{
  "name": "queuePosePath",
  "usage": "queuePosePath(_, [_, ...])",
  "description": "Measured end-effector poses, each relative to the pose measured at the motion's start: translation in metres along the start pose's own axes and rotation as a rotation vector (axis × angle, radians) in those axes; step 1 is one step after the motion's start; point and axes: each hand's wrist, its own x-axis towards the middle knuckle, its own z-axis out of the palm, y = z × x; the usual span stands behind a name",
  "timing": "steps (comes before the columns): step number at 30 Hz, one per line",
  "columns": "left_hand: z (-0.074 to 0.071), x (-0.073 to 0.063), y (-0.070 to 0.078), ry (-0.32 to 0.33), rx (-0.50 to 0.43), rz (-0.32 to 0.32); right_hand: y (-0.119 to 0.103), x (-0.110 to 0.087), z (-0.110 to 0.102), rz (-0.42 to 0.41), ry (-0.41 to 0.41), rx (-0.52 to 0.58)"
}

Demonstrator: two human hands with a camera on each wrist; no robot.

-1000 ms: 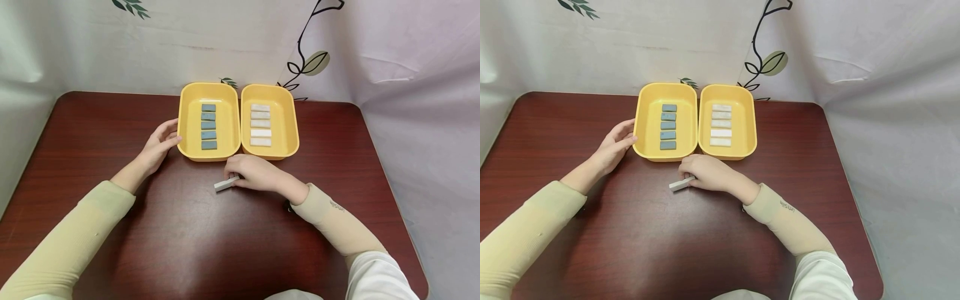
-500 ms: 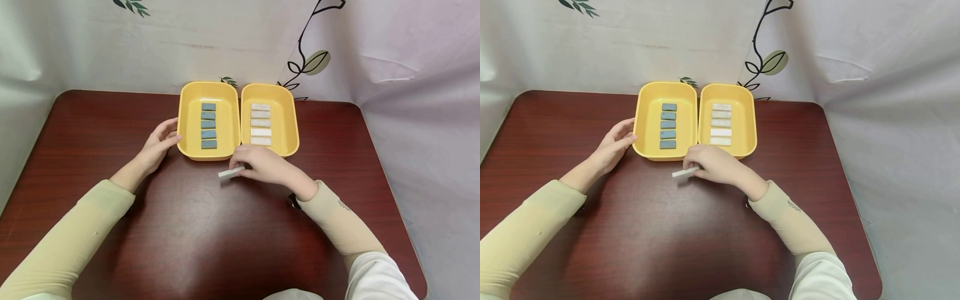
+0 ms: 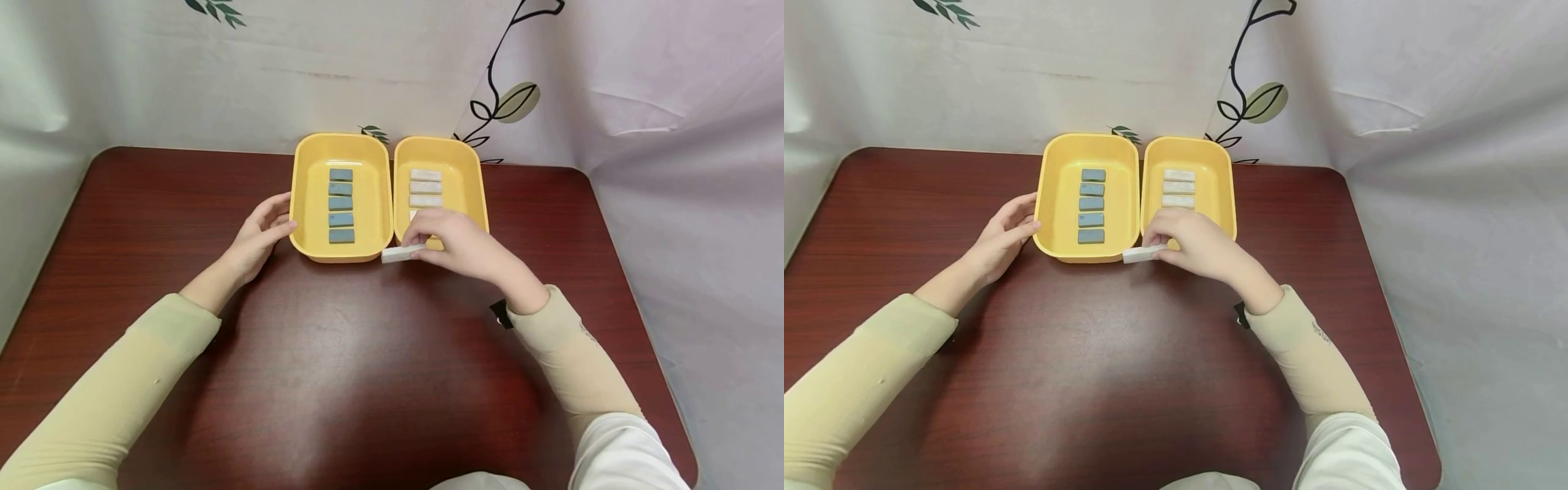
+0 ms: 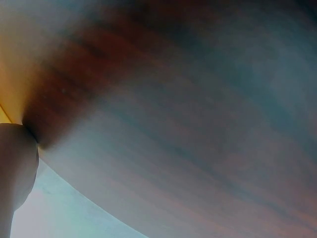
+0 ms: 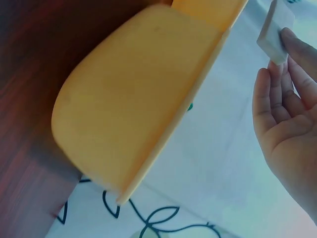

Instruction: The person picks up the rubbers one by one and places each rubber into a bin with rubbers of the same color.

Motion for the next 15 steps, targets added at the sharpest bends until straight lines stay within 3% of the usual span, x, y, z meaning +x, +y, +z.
queuePosePath(15, [0.0,-0.001,0.002,-0.005,0.01,-0.003,0.032,-0.012,-0.016,0.129,0.069,-0.013])
